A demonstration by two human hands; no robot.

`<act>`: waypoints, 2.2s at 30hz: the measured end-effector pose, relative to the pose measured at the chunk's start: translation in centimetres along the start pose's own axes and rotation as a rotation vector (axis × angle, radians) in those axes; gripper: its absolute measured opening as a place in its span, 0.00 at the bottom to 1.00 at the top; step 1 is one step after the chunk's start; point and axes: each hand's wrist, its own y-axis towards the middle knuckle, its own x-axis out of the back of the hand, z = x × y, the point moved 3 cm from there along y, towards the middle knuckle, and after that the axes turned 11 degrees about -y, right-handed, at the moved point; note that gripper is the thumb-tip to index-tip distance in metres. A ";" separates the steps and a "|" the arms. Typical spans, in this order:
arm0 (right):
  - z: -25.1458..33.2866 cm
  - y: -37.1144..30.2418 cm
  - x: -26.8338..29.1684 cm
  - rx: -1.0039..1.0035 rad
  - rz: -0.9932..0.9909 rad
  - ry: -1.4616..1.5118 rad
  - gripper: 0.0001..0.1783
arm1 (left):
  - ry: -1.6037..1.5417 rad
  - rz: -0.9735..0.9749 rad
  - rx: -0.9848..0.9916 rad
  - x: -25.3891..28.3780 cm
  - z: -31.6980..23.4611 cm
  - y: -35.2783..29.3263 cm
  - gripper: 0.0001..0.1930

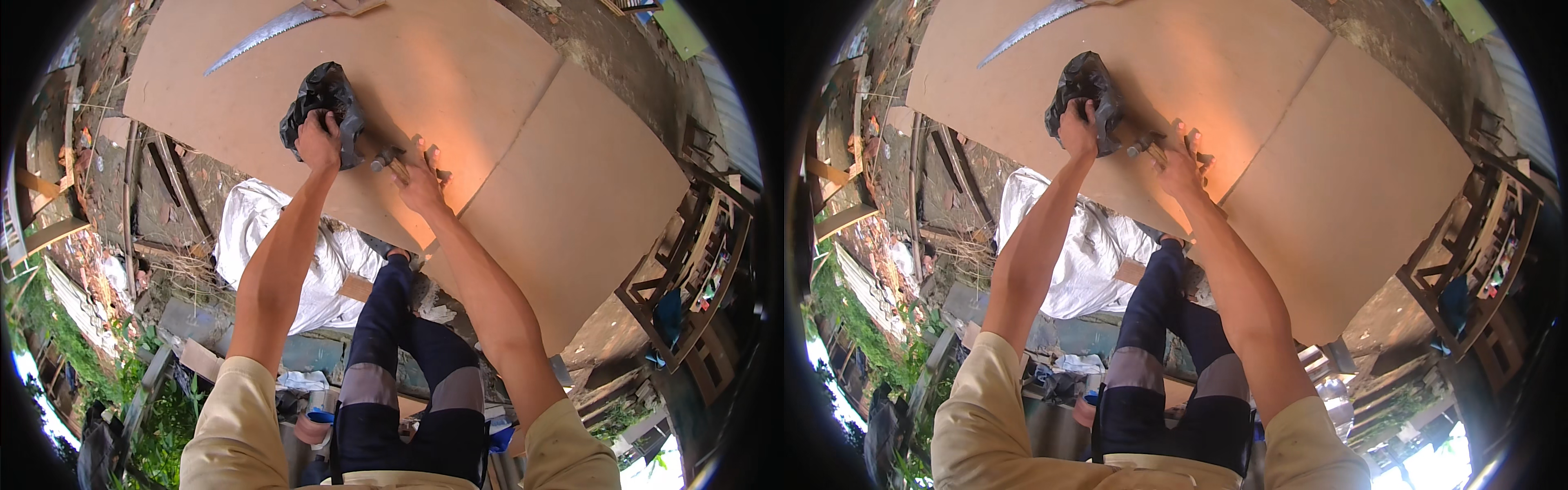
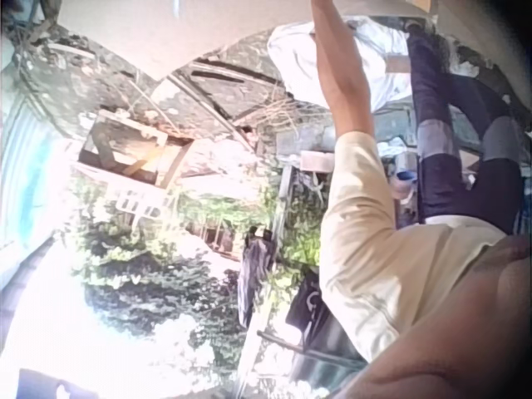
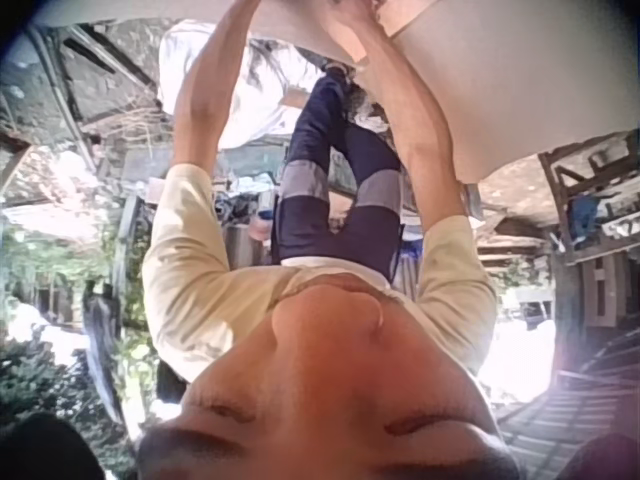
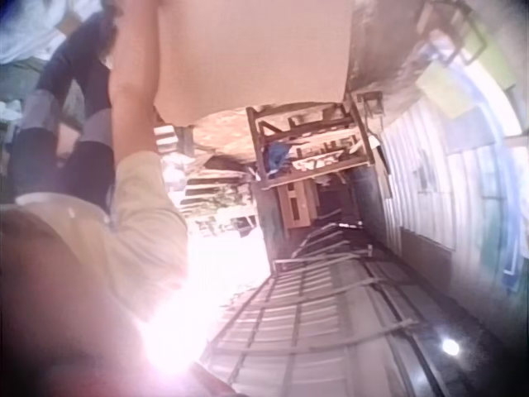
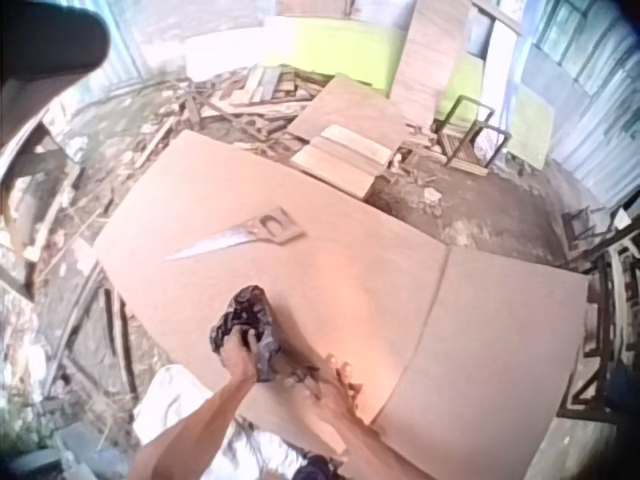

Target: The person aligns two large wood panels on a workbench and secures them together using a hammer and nails. The person repeatedly positions the panels, retrieves nails, and hammers them into place to join the pieces.

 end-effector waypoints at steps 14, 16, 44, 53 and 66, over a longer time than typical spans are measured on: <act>1.2 0.0 -1.1 -0.036 -0.163 0.002 0.13 | -0.247 -0.260 -0.179 -2.4 4.0 -0.4 0.10; 0.6 0.3 -1.4 -0.062 -0.206 -0.015 0.13 | -0.147 -0.297 -0.262 -3.2 2.9 -1.8 0.10; -1.4 -4.1 0.8 -0.052 -0.341 0.119 0.21 | -0.908 -0.320 -0.497 -2.0 2.9 -1.2 0.11; -6.8 -15.0 -7.2 -0.197 -0.543 -0.506 0.16 | -0.907 -0.370 -0.448 -2.3 3.8 -0.2 0.16; -9.9 -13.1 -9.3 -0.284 -0.630 -0.322 0.25 | -1.303 0.109 -0.639 -1.0 -0.1 -10.5 0.11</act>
